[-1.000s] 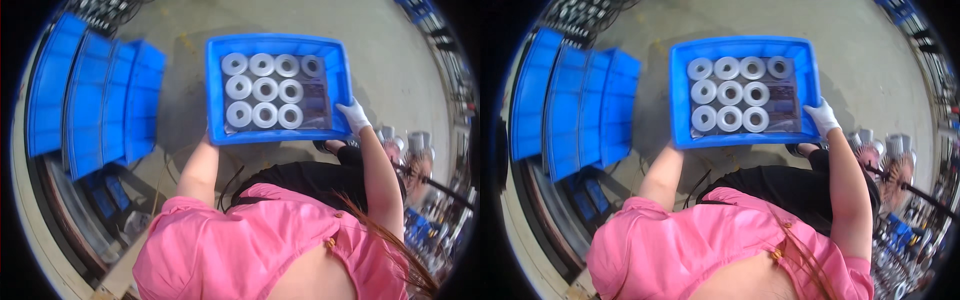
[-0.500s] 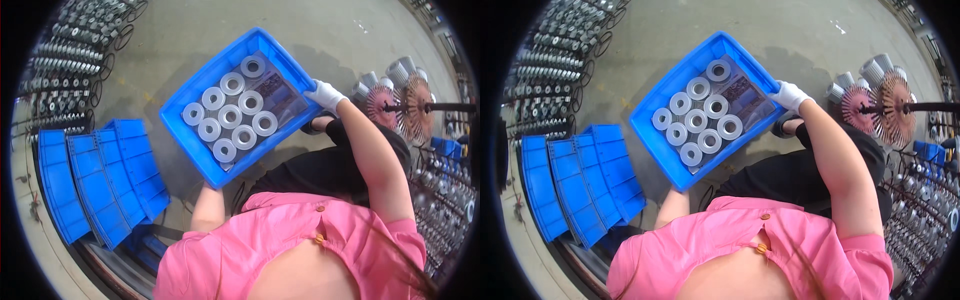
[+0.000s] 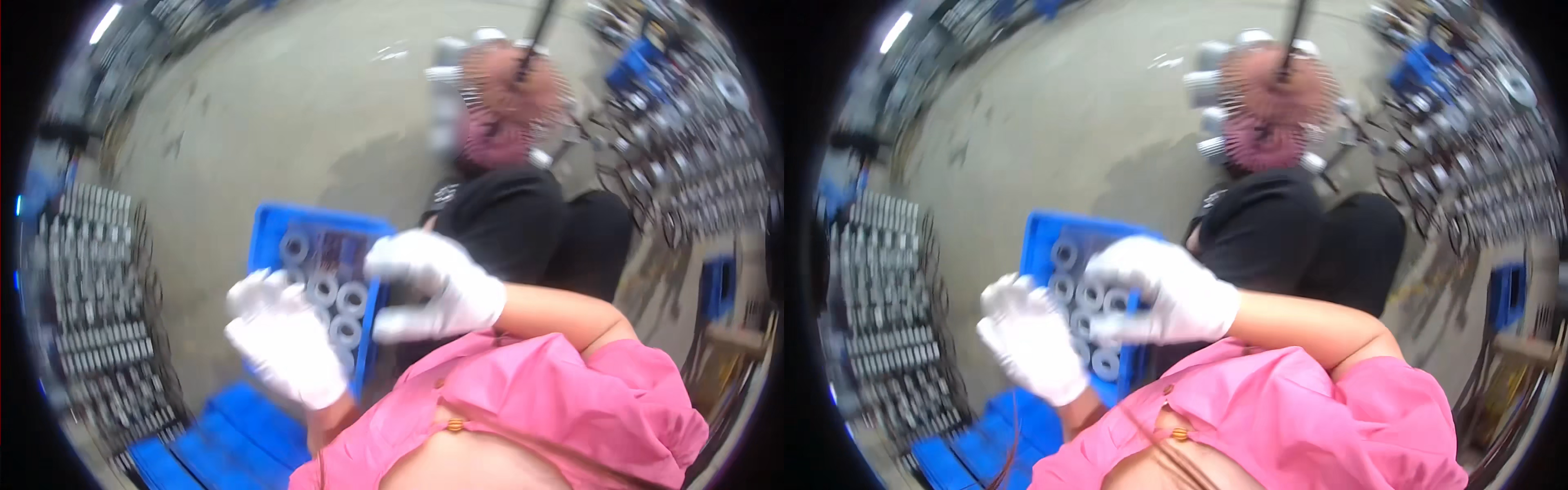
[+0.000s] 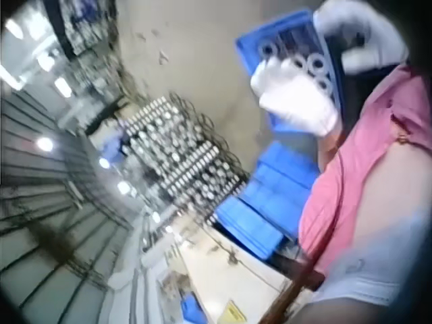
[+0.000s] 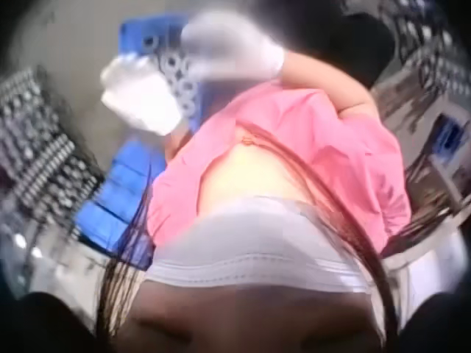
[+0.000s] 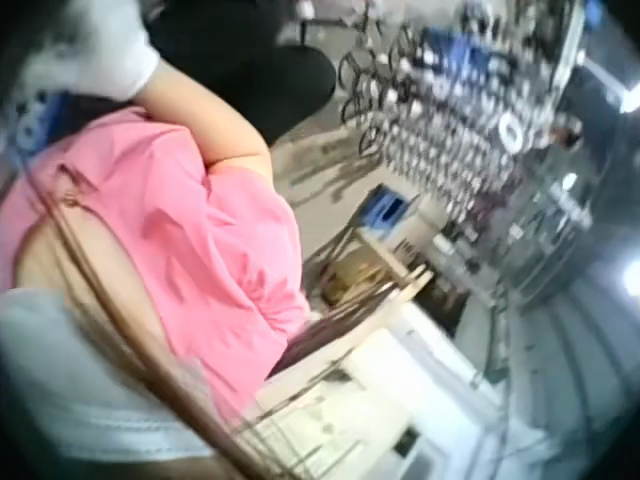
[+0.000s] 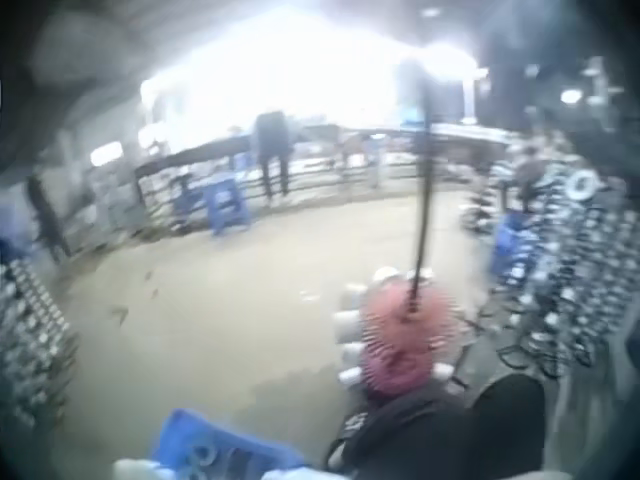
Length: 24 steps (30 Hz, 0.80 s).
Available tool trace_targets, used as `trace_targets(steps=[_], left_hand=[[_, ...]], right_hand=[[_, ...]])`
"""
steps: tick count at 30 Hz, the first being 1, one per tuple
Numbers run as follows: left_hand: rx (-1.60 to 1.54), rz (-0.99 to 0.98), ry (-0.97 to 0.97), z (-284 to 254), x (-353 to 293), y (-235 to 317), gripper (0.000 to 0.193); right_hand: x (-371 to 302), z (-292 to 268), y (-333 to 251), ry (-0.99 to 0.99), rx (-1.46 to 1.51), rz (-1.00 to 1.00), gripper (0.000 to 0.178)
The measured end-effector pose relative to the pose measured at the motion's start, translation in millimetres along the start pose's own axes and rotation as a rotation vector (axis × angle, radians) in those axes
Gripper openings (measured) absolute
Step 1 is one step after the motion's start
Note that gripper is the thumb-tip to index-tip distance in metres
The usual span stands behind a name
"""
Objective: The recorder uses an air nozzle to clean or inspect cylindrical metal parts and then organizes them into crates and onto a storage rack.
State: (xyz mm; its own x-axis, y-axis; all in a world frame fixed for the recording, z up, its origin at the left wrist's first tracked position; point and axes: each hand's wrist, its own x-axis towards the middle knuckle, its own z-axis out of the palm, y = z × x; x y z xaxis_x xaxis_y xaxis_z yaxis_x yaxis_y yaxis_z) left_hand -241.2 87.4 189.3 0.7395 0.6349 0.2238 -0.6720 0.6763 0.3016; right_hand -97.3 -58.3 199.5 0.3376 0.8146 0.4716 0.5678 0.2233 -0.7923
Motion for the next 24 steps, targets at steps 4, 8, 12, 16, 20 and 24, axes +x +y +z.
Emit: trace_targets(steps=[4, 8, 12, 16, 20, 24], left_hand=[[0.155, -0.469, 0.137, 68.0, 27.2, -130.9, 0.048], [0.086, -0.692, -0.138, 107.9, 38.3, -207.1, 0.048], [0.559, 0.463, -0.932, 121.4, 30.4, -277.6, 0.053], [0.023, -0.719, -1.598, 137.5, 52.2, -212.7, 0.03], [-0.534, -1.227, -2.115, 202.7, 45.4, -157.1, 0.021], [-0.306, -1.12, -2.119, 189.2, 34.1, -120.2, 0.019]], right_hand=[[-46.8, -8.8, -5.5, 0.459, -0.308, -0.101, 0.02], [-86.9, -72.8, -34.9, 0.567, -0.826, -0.106, 0.027], [-152.0, -99.4, -43.3, 0.588, -0.593, 0.191, 0.024], [-216.7, -133.4, -154.2, 0.399, 0.155, 0.283, 0.017], [-237.2, -148.5, -254.6, -0.458, -0.063, 0.073, 0.037], [-260.3, -130.4, -259.6, -0.352, -0.281, 0.088, 0.035]])
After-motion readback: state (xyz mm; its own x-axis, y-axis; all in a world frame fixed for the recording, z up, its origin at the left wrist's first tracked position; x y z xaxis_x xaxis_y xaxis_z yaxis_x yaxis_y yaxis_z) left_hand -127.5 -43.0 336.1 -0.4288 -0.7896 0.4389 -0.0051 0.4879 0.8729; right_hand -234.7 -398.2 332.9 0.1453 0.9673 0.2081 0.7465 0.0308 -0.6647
